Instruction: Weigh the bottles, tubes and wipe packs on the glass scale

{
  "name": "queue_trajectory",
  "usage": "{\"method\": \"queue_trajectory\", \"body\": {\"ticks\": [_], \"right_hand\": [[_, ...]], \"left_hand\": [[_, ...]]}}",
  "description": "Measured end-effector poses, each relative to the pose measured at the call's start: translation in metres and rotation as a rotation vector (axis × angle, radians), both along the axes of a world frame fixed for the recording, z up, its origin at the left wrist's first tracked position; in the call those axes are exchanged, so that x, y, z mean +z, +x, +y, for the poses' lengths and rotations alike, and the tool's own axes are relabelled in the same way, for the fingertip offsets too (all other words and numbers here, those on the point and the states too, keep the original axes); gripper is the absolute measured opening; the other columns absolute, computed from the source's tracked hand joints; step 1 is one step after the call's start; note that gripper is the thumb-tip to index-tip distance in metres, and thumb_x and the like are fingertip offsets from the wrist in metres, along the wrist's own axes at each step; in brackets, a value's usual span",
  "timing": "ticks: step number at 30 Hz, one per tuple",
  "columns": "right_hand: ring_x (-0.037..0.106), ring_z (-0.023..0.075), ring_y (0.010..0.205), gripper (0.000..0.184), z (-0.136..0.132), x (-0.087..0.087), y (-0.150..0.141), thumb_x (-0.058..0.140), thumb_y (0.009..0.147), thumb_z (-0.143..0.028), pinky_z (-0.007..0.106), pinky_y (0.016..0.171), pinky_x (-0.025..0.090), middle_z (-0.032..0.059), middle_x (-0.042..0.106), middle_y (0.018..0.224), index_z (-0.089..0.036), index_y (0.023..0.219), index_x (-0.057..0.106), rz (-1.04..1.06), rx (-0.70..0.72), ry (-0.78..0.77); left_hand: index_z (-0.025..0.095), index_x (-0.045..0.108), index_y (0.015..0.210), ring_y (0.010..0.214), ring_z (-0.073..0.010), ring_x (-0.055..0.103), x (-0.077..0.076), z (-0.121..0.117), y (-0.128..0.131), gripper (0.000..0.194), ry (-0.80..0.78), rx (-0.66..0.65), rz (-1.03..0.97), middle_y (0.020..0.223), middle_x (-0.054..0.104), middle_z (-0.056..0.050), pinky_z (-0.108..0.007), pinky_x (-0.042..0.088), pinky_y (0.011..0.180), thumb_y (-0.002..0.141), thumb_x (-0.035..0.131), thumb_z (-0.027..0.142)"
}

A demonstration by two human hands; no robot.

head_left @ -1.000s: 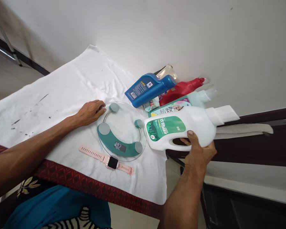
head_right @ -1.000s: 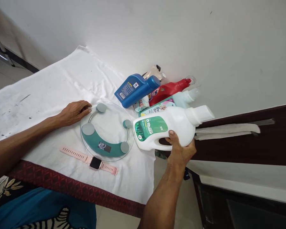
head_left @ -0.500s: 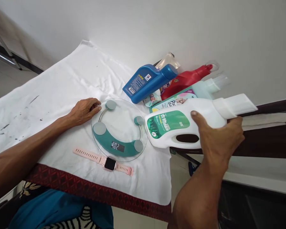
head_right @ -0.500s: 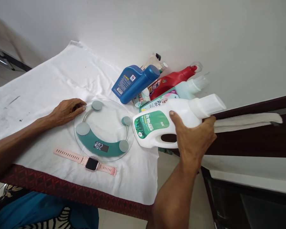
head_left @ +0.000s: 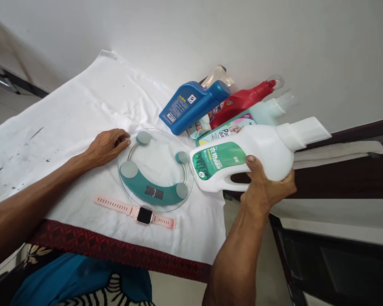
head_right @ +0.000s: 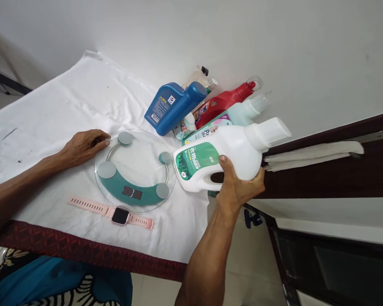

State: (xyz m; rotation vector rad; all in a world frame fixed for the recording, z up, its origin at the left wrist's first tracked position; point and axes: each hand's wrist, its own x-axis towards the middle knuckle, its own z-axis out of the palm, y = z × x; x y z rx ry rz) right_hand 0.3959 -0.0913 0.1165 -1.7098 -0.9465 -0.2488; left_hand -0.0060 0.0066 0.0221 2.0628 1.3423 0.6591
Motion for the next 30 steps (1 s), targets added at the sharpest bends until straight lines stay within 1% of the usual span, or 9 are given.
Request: {"method": "queue_trajectory", "body": {"ticks": [3,5,11,14,17,20,23,27,30], "right_hand": [[0.076,0.0306,0.096,0.071,0.001,0.003,-0.014,0.095,0.048,-0.052,0.048,0.084,0.068,0.0101,0.079,0.106,-0.014,0.102,0.072,0.098,0.022,0.144],[0.076,0.0299,0.094,0.067,-0.001,0.006,-0.023,0.097,0.046,-0.046,0.046,0.085,0.067,0.0094,0.079,0.102,-0.014,0.100,0.073,0.123,0.043,0.190],[0.076,0.0308,0.093,0.065,-0.020,0.017,-0.037,0.102,0.041,-0.037,0.049,0.086,0.067,0.0055,0.079,0.097,-0.016,0.096,0.075,0.107,0.000,0.184],[0.076,0.0334,0.092,0.061,-0.034,0.029,-0.037,0.102,0.036,-0.037,0.054,0.087,0.067,0.0038,0.079,0.093,-0.020,0.088,0.076,0.093,-0.048,0.188],[0.075,0.0371,0.092,0.059,-0.050,0.048,-0.040,0.102,0.034,-0.038,0.062,0.091,0.065,0.0045,0.080,0.093,-0.023,0.087,0.080,0.077,-0.073,0.251],[0.075,0.0374,0.093,0.060,-0.062,0.065,-0.051,0.102,0.037,-0.036,0.062,0.091,0.064,0.0057,0.080,0.093,-0.022,0.093,0.084,0.034,0.001,0.314],[0.074,0.0328,0.089,0.056,-0.063,0.071,-0.070,0.101,0.041,-0.031,0.055,0.090,0.065,0.0044,0.079,0.091,-0.020,0.093,0.085,0.060,0.139,0.299],[0.073,0.0270,0.078,0.041,-0.042,0.061,-0.099,0.099,0.044,-0.028,0.049,0.082,0.066,0.0003,0.076,0.081,-0.019,0.080,0.081,0.234,0.283,0.305],[0.073,0.0248,0.079,0.037,-0.019,0.050,-0.120,0.100,0.047,-0.028,0.045,0.081,0.066,-0.0008,0.074,0.079,-0.018,0.075,0.078,0.275,0.423,0.281]], "left_hand": [[0.021,0.070,0.114,0.090,-0.0251,0.070,0.002,-0.001,0.000,0.040,-0.012,0.009,0.000,0.105,0.076,-0.009,-0.039,0.055,0.086,0.097,0.049,0.050],[0.021,0.070,0.114,0.091,-0.0251,0.070,0.003,-0.001,0.000,0.040,-0.011,0.011,-0.005,0.105,0.077,-0.009,-0.039,0.055,0.085,0.097,0.049,0.051],[0.022,0.071,0.114,0.088,-0.0231,0.070,0.001,0.000,0.000,0.040,0.008,0.015,-0.004,0.103,0.077,-0.008,-0.036,0.056,0.083,0.098,0.049,0.050],[0.021,0.071,0.115,0.087,-0.0231,0.069,0.000,0.000,0.000,0.041,0.011,0.016,0.000,0.103,0.077,-0.008,-0.036,0.055,0.083,0.098,0.048,0.050],[0.021,0.070,0.115,0.088,-0.0242,0.070,-0.002,0.000,0.001,0.041,0.006,0.008,0.003,0.105,0.077,-0.009,-0.037,0.055,0.084,0.098,0.047,0.050],[0.021,0.070,0.115,0.091,-0.0256,0.070,-0.003,0.000,0.001,0.042,0.008,0.001,0.012,0.107,0.077,-0.010,-0.038,0.055,0.085,0.097,0.046,0.051],[0.021,0.070,0.115,0.090,-0.0261,0.070,-0.004,0.001,0.000,0.042,0.020,0.005,0.020,0.106,0.077,-0.010,-0.039,0.054,0.084,0.097,0.046,0.050],[0.020,0.070,0.113,0.086,-0.0247,0.068,-0.008,0.002,-0.002,0.039,0.037,-0.015,-0.010,0.101,0.076,-0.009,-0.038,0.053,0.081,0.098,0.047,0.048],[0.020,0.069,0.111,0.085,-0.0234,0.067,-0.012,0.003,-0.003,0.036,0.063,-0.044,-0.040,0.098,0.074,-0.009,-0.037,0.052,0.080,0.099,0.047,0.045]]}}
